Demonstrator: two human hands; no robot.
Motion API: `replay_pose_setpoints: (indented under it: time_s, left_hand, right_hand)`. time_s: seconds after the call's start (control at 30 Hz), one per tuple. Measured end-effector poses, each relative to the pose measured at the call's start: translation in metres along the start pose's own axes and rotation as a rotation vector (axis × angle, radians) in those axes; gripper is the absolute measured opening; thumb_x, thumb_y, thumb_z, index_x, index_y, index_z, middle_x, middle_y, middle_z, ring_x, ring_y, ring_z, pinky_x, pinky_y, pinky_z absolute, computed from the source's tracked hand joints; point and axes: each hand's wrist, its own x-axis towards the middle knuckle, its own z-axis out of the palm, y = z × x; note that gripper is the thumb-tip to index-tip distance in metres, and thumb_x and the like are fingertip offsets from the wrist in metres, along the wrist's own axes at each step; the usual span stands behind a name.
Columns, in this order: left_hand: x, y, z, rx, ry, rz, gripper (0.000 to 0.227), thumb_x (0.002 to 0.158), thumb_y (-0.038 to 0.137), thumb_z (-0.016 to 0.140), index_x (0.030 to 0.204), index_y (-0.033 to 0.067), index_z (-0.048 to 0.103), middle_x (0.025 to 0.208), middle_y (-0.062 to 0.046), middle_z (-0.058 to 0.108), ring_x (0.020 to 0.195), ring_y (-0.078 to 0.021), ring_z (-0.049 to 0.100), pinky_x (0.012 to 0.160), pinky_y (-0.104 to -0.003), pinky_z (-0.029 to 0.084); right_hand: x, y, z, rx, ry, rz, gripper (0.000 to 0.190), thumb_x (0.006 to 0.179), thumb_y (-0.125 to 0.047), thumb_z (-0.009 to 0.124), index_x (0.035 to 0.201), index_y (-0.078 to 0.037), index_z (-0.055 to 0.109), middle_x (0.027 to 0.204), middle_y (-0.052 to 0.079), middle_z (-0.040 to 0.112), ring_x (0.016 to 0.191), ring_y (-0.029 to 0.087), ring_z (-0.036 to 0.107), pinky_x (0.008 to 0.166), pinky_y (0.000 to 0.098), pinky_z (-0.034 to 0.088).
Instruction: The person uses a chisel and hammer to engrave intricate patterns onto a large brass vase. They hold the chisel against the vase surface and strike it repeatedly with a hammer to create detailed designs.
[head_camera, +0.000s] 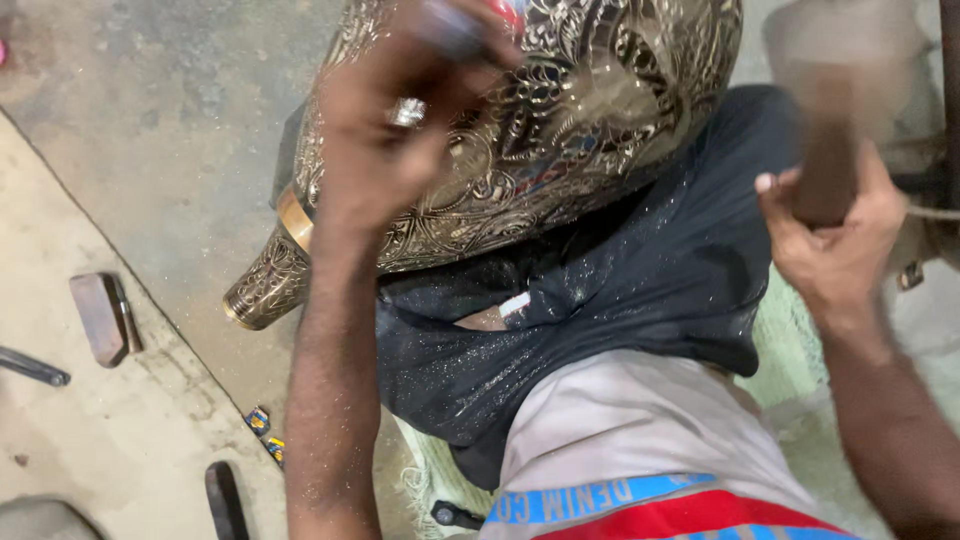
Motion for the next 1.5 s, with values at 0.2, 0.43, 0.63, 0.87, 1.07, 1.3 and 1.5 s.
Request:
replay_pose_setpoints:
  time_s: [0.2, 0.43, 0.63, 0.87, 1.07, 1.3, 1.5]
  left_hand:
    - [-0.011, 0.003, -0.022, -0.065, 0.272, -0.205, 0.043, 0.11, 0.004, 0.074, 0.146, 0.009, 0.05, 0.114, -0.016, 0.078, 0.105, -0.0207, 0.081, 0.089, -0.034, 0.074]
    - [0.013, -0.012, 0.024, 0.083, -0.056, -0.135, 0.038, 0.106, 0.012, 0.074, 0.14, 0.0166, 0.06, 0.115, -0.01, 0.079, 0.102, -0.0207, 0.082, 0.086, -0.033, 0.07]
    - [0.024, -0.02, 0.031, 0.286, -0.242, 0.021, 0.048, 0.1, 0.006, 0.07, 0.142, 0.0241, 0.059, 0.111, -0.003, 0.079, 0.093, -0.0151, 0.079, 0.075, -0.029, 0.066]
    - [0.031, -0.007, 0.024, 0.327, -0.382, -0.046, 0.047, 0.101, 0.0, 0.068, 0.14, 0.0253, 0.063, 0.089, -0.001, 0.076, 0.066, -0.009, 0.073, 0.052, -0.027, 0.056]
    - [0.035, -0.001, 0.02, 0.362, -0.392, 0.014, 0.046, 0.098, 0.007, 0.07, 0.14, 0.0229, 0.062, 0.08, -0.001, 0.073, 0.06, -0.0126, 0.067, 0.051, -0.033, 0.052]
    - [0.03, -0.007, 0.017, 0.303, -0.375, 0.045, 0.045, 0.102, 0.005, 0.066, 0.143, 0.025, 0.061, 0.089, -0.001, 0.073, 0.066, -0.0098, 0.07, 0.052, -0.029, 0.055]
    - [0.029, -0.013, 0.022, 0.269, -0.389, 0.003, 0.045, 0.1, 0.008, 0.067, 0.139, 0.0287, 0.063, 0.084, 0.002, 0.072, 0.06, -0.008, 0.067, 0.05, -0.03, 0.051]
  right_hand:
    - [-0.025, 0.058, 0.04, 0.55, 0.11, 0.122, 0.026, 0.104, 0.002, 0.079, 0.108, -0.004, 0.055, 0.094, 0.006, 0.063, 0.08, 0.011, 0.064, 0.077, 0.0246, 0.056]
    - [-0.027, 0.074, 0.047, 0.611, -0.002, 0.495, 0.022, 0.094, -0.004, 0.08, 0.1, -0.005, 0.059, 0.079, 0.004, 0.061, 0.064, 0.01, 0.061, 0.06, 0.0254, 0.053]
    - [-0.017, 0.036, 0.022, 0.506, -0.186, 0.334, 0.02, 0.094, -0.005, 0.077, 0.107, -0.001, 0.062, 0.077, 0.004, 0.063, 0.067, 0.01, 0.062, 0.062, 0.0238, 0.05]
    - [0.005, -0.002, -0.003, -0.058, -0.285, 0.162, 0.031, 0.088, -0.004, 0.083, 0.115, 0.001, 0.068, 0.093, 0.004, 0.07, 0.081, 0.011, 0.064, 0.07, 0.0245, 0.051]
    - [0.002, 0.0, -0.009, 0.095, -0.131, 0.117, 0.024, 0.1, -0.009, 0.081, 0.112, 0.004, 0.065, 0.097, 0.003, 0.07, 0.085, 0.005, 0.066, 0.075, 0.0186, 0.054]
    - [0.006, -0.007, -0.012, -0.056, -0.048, -0.019, 0.015, 0.105, -0.002, 0.076, 0.105, 0.004, 0.062, 0.087, 0.004, 0.065, 0.073, 0.009, 0.062, 0.065, 0.0217, 0.047]
    - [0.014, -0.023, -0.016, -0.136, -0.191, 0.072, 0.018, 0.103, -0.005, 0.078, 0.105, 0.004, 0.062, 0.079, 0.004, 0.063, 0.071, 0.003, 0.056, 0.065, 0.0204, 0.046]
